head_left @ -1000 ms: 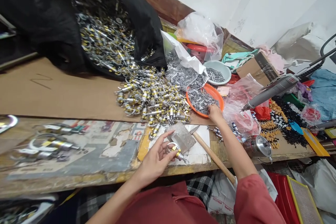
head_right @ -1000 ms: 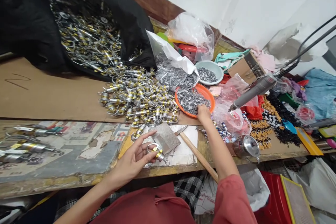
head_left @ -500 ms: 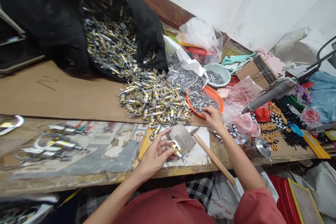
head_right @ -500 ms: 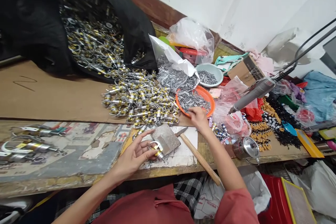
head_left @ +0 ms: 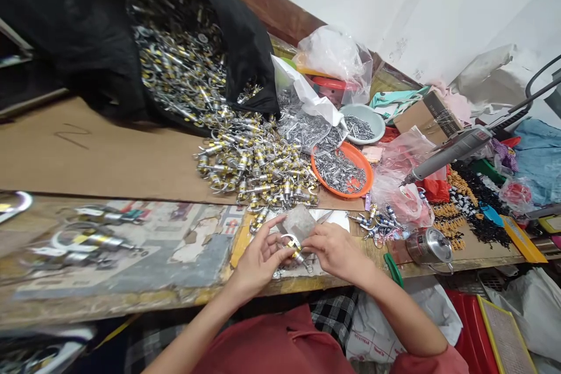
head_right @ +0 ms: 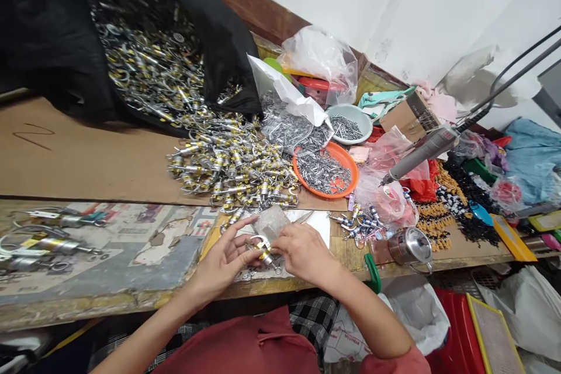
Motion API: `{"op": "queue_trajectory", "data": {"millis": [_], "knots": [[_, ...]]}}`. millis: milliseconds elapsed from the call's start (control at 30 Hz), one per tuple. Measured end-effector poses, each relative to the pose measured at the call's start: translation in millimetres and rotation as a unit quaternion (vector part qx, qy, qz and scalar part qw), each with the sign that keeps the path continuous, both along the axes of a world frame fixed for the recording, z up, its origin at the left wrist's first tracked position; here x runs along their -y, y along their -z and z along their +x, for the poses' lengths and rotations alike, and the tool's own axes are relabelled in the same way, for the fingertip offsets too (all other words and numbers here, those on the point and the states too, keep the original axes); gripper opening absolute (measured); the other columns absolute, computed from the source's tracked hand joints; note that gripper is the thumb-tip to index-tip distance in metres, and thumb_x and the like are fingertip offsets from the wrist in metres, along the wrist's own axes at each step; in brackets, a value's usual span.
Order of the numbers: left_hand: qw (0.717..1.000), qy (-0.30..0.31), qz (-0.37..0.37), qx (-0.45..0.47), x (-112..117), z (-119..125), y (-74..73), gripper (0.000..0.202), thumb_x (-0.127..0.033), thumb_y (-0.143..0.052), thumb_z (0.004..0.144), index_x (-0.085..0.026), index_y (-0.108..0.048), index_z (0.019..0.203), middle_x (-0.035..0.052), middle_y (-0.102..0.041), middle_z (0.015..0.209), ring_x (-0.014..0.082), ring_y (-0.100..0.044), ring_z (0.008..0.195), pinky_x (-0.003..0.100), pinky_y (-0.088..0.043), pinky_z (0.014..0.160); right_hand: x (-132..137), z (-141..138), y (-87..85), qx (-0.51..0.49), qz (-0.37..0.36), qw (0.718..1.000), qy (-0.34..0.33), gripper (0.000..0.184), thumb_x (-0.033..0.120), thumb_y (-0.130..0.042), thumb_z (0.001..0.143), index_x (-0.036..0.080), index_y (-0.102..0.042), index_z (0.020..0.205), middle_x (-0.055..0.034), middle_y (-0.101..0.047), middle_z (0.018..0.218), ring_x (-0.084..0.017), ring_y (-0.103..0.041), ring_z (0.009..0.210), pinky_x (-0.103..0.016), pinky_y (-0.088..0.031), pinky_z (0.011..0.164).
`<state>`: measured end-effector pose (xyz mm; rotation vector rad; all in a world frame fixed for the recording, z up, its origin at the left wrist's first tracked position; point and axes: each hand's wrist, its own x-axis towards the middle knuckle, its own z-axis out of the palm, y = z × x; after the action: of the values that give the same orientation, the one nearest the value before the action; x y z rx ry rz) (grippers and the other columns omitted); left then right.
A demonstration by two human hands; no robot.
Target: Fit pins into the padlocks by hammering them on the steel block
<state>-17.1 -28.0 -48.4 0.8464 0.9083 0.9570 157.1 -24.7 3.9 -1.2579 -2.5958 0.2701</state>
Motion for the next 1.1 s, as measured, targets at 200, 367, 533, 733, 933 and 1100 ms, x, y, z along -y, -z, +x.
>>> {"op": "queue_trajectory", "data": {"millis": [200,367,533,733,933,1100], "knots": [[1.0,-0.002,0.001,-0.004,0.4,-0.3,-1.6,0.066,-0.03,-0.068,0.065,-0.021,-0.036,0.123,-0.0052,-0.055,0.073,0.0139,-0.06,0.061,0.03,-0.053,0.06,-3.4,-9.0,18.6,-0.046,-0.053,0.997,0.017,0.025,0.009,-0.055,0.082,0.023,-0.067,0.099,-0.0022,-0.063,0.08,-0.015,-0.057,0.075,-0.024,-0.043,0.068],[1.0,-0.005,-0.004,-0.001,0.3,0.1,-0.8,0.067,-0.029,-0.069,0.065,-0.02,-0.036,0.122,-0.0045,-0.056,0.073,0.0136,-0.06,0.06,0.029,-0.053,0.059,-6.6,-15.2,22.8,-0.118,-0.099,0.985,0.076,0.02,0.016,-0.059,0.082,0.024,-0.068,0.099,-0.0006,-0.064,0.078,-0.013,-0.059,0.071,-0.022,-0.044,0.067],[1.0,0.003,-0.008,0.002,0.8,0.0,1.4,0.067,-0.03,-0.068,0.066,-0.02,-0.035,0.123,-0.004,-0.055,0.075,0.0146,-0.06,0.062,0.031,-0.054,0.062,-5.4,-22.2,17.4,-0.145,-0.098,0.978,0.115,0.016,0.011,-0.06,0.078,0.02,-0.066,0.09,-0.0009,-0.064,0.077,-0.014,-0.058,0.07,-0.023,-0.043,0.065],[1.0,-0.002,-0.009,0.0,1.1,0.1,1.1,0.068,-0.031,-0.069,0.065,-0.02,-0.036,0.123,-0.0033,-0.056,0.074,0.0158,-0.06,0.063,0.031,-0.054,0.061,-0.9,-16.1,24.0,-0.243,-0.096,0.955,0.143,0.009,0.021,-0.054,0.083,0.019,-0.063,0.083,-0.0001,-0.061,0.074,-0.013,-0.055,0.068,-0.023,-0.043,0.063],[1.0,-0.008,-0.01,-0.014,1.0,0.3,-1.3,0.066,-0.029,-0.067,0.066,-0.019,-0.038,0.124,-0.0023,-0.058,0.076,0.0156,-0.061,0.064,0.029,-0.053,0.06,11.0,7.6,26.8,-0.315,-0.031,0.926,0.207,0.012,0.024,-0.052,0.085,0.019,-0.061,0.08,-0.0018,-0.06,0.074,-0.014,-0.056,0.07,-0.025,-0.045,0.063],[1.0,-0.004,-0.011,-0.01,1.0,-0.2,2.7,0.066,-0.029,-0.068,0.066,-0.018,-0.037,0.123,-0.0015,-0.059,0.076,0.0156,-0.061,0.064,0.03,-0.053,0.06,30.6,18.9,37.5,-0.277,0.072,0.94,0.184,0.013,0.017,-0.048,0.088,0.02,-0.06,0.086,-0.0049,-0.061,0.079,-0.017,-0.056,0.076,-0.03,-0.047,0.069]]}}
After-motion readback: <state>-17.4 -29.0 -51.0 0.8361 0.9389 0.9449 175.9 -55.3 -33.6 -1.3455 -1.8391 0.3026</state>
